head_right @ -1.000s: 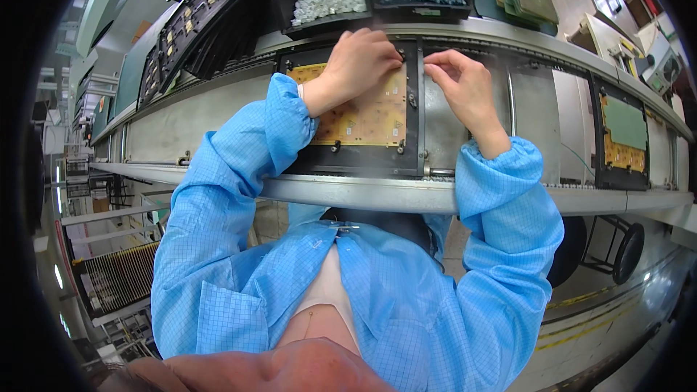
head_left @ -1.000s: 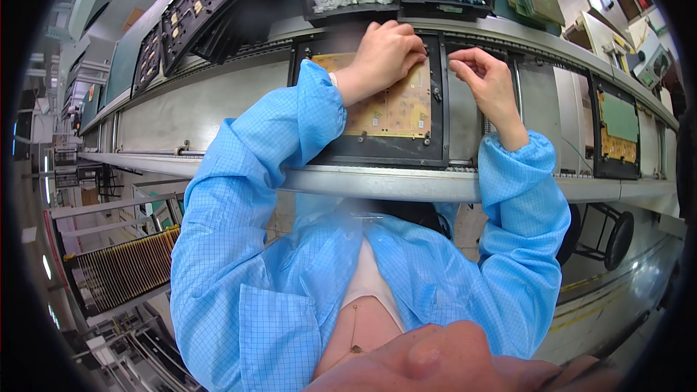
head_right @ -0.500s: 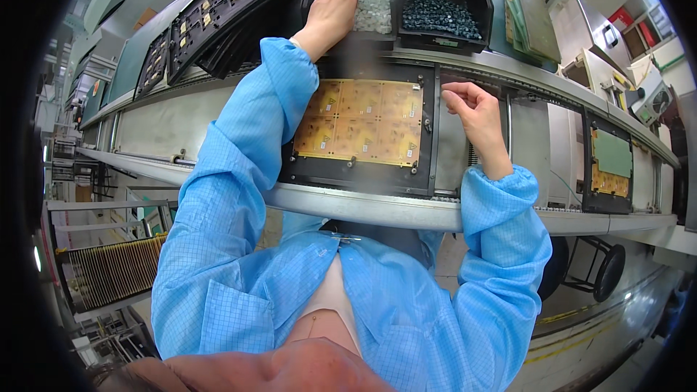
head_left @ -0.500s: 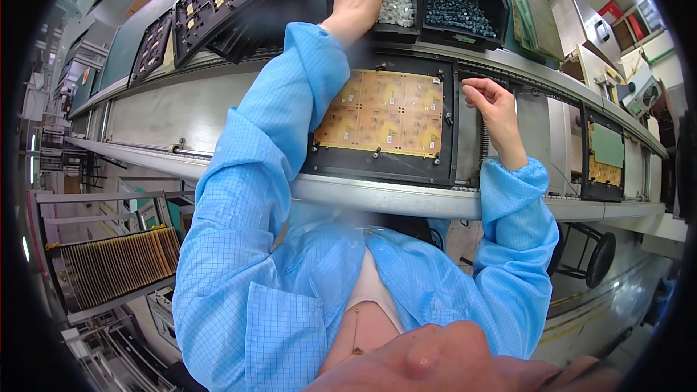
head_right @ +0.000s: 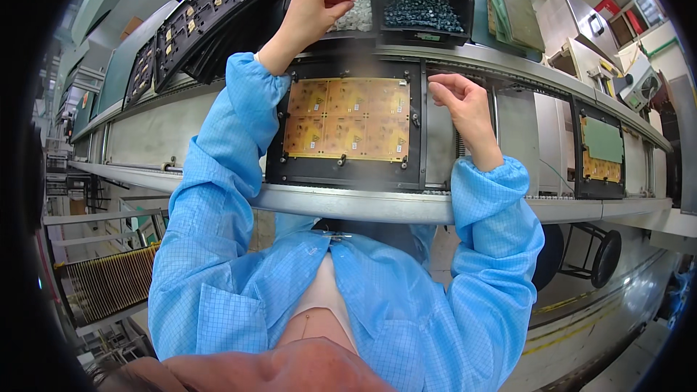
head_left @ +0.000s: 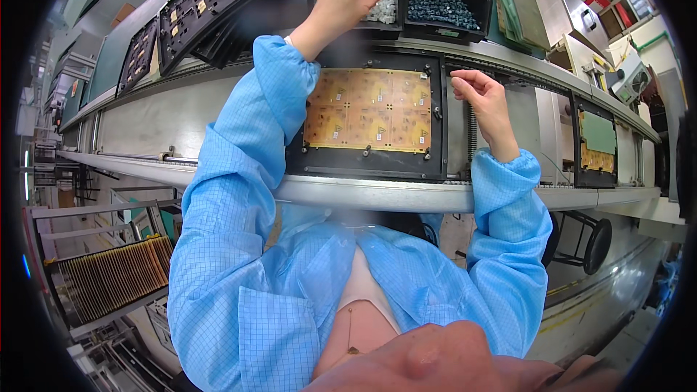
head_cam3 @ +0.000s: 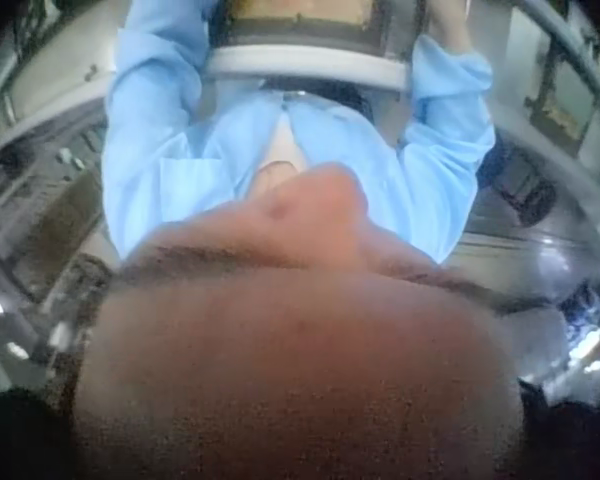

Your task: Assembling electronic components onto printed circuit boards on a factory production line.

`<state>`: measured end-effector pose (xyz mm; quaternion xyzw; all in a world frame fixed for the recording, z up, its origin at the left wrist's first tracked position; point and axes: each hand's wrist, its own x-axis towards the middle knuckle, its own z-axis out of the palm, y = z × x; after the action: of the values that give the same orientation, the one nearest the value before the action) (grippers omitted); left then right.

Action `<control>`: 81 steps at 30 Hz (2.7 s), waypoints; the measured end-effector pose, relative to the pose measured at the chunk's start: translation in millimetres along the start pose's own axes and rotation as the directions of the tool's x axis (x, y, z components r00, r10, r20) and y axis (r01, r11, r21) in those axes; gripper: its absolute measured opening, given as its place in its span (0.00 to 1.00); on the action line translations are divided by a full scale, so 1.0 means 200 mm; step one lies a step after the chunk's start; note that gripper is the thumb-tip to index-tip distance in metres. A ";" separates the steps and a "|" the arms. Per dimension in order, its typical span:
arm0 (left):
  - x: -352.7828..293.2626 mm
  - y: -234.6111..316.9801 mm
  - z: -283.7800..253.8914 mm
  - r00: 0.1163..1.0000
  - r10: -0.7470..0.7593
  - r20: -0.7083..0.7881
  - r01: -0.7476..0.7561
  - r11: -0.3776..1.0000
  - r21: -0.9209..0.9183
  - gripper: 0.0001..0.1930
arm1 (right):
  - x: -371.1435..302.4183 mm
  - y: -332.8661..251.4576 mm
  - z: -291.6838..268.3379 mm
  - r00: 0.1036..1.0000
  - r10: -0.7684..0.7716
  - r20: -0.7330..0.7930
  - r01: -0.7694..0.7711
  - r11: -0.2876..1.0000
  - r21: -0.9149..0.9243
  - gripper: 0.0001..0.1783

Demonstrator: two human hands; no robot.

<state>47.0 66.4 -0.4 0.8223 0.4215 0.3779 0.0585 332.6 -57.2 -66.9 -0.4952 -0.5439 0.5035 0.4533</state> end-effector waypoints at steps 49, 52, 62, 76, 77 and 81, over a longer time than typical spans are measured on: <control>0.44 0.11 0.40 0.941 0.326 0.092 -0.328 0.809 0.488 0.05 | 0.05 -0.04 -0.05 0.980 0.123 0.154 -0.162 0.948 0.274 0.15; 0.56 0.19 0.54 0.923 0.152 0.352 -0.319 0.816 0.483 0.06 | 0.05 0.03 -0.08 0.987 0.090 0.135 -0.128 0.943 0.308 0.14; 0.64 0.14 0.69 0.900 -0.040 0.434 -0.248 0.773 0.584 0.08 | 0.04 -0.10 -0.04 0.992 0.072 0.103 -0.111 0.889 0.443 0.14; 0.50 0.25 0.35 0.946 0.204 0.252 -0.272 0.922 0.275 0.07 | 0.00 -0.03 -0.02 0.998 0.002 0.060 -0.009 0.994 0.106 0.12; 0.48 0.24 0.33 0.936 0.167 0.309 -0.242 0.944 0.223 0.07 | 0.01 -0.04 -0.01 0.999 -0.036 0.039 0.037 0.999 -0.028 0.12; 0.26 0.43 0.22 0.973 0.232 0.006 -0.215 0.895 0.391 0.07 | 0.01 -0.03 0.03 0.991 -0.132 0.033 0.135 0.918 -0.374 0.07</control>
<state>151.2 60.9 33.4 0.8524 0.3920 0.3076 -0.1583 326.0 -55.5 -61.9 -0.5326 -0.6642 0.3599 0.3815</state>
